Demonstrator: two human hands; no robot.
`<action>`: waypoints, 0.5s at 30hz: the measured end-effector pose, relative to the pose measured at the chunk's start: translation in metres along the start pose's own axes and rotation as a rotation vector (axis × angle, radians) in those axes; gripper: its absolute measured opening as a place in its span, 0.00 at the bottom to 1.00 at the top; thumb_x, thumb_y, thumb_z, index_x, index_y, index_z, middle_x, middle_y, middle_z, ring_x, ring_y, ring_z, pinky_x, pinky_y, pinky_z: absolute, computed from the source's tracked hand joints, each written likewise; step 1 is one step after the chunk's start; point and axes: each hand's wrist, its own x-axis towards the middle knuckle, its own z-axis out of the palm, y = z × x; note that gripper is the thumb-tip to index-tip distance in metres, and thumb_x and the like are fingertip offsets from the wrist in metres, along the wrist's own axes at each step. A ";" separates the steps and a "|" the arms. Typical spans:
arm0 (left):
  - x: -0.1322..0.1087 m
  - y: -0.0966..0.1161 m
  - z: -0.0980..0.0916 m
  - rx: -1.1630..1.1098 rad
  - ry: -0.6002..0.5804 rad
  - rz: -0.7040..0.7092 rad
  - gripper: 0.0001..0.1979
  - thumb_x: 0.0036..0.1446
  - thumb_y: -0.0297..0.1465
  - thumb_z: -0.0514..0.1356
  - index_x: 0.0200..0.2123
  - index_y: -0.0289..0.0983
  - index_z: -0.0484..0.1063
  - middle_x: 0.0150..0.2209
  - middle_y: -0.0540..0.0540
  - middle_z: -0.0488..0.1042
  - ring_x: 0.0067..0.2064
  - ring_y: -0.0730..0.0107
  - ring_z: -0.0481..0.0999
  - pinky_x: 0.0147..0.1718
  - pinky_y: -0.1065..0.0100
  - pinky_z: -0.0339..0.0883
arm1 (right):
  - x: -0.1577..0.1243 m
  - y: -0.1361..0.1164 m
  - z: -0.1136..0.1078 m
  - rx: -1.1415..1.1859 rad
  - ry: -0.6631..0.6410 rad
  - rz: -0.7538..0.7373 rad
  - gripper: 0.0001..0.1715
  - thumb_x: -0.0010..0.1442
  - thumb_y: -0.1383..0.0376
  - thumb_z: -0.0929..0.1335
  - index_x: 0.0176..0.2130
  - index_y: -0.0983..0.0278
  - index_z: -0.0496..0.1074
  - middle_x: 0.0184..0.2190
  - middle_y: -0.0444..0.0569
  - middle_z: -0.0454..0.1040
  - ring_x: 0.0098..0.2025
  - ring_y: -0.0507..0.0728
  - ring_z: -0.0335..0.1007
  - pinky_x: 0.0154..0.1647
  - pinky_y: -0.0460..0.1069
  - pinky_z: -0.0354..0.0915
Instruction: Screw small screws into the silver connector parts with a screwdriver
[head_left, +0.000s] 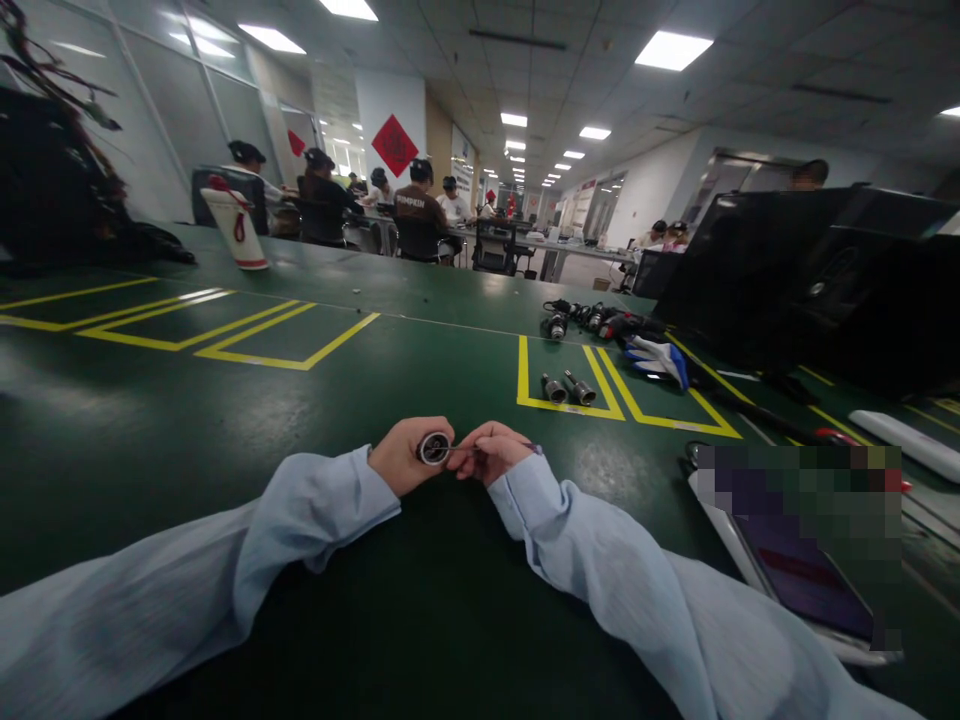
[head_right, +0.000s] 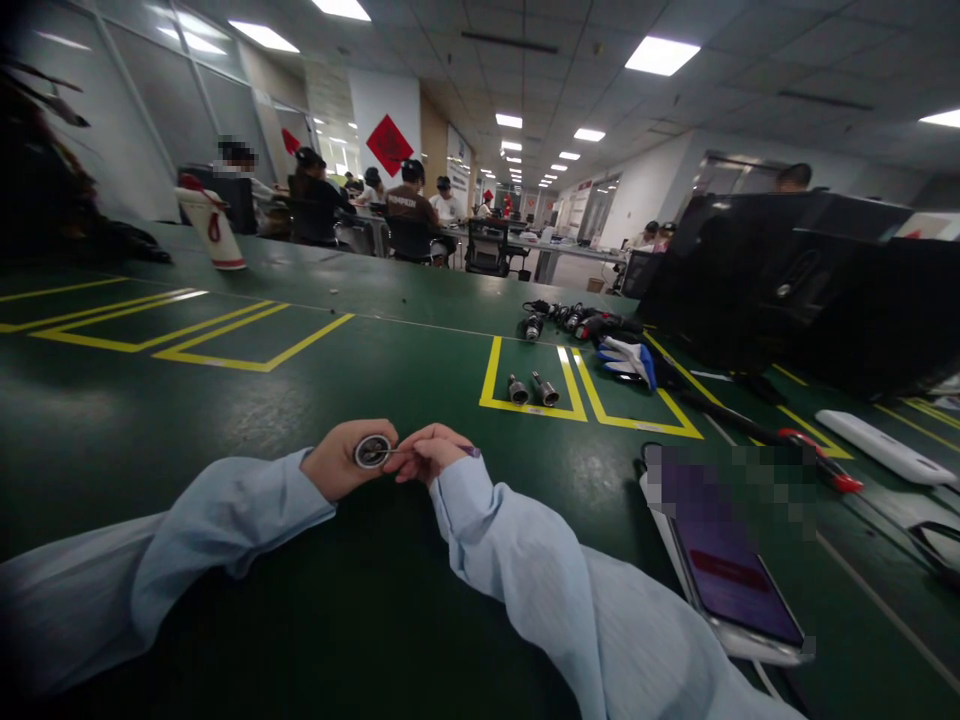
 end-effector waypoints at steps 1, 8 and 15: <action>0.000 -0.001 0.000 -0.004 -0.005 -0.003 0.05 0.43 0.29 0.56 0.21 0.34 0.61 0.19 0.53 0.62 0.21 0.78 0.61 0.20 0.75 0.55 | -0.001 0.000 0.001 -0.011 0.016 -0.014 0.05 0.42 0.70 0.64 0.23 0.67 0.69 0.20 0.46 0.76 0.20 0.50 0.68 0.25 0.46 0.65; -0.002 0.005 -0.003 0.204 0.007 -0.010 0.06 0.47 0.31 0.55 0.22 0.35 0.62 0.20 0.52 0.64 0.23 0.76 0.63 0.23 0.73 0.56 | -0.005 0.001 0.007 -0.289 0.171 -0.112 0.06 0.41 0.71 0.63 0.21 0.65 0.70 0.16 0.42 0.74 0.18 0.49 0.65 0.22 0.44 0.62; 0.000 0.002 -0.002 0.096 0.005 0.010 0.07 0.47 0.31 0.54 0.20 0.35 0.60 0.19 0.53 0.61 0.22 0.77 0.60 0.21 0.75 0.55 | 0.000 0.001 0.003 0.011 0.028 -0.019 0.05 0.41 0.70 0.64 0.23 0.67 0.69 0.20 0.47 0.77 0.20 0.50 0.70 0.24 0.45 0.65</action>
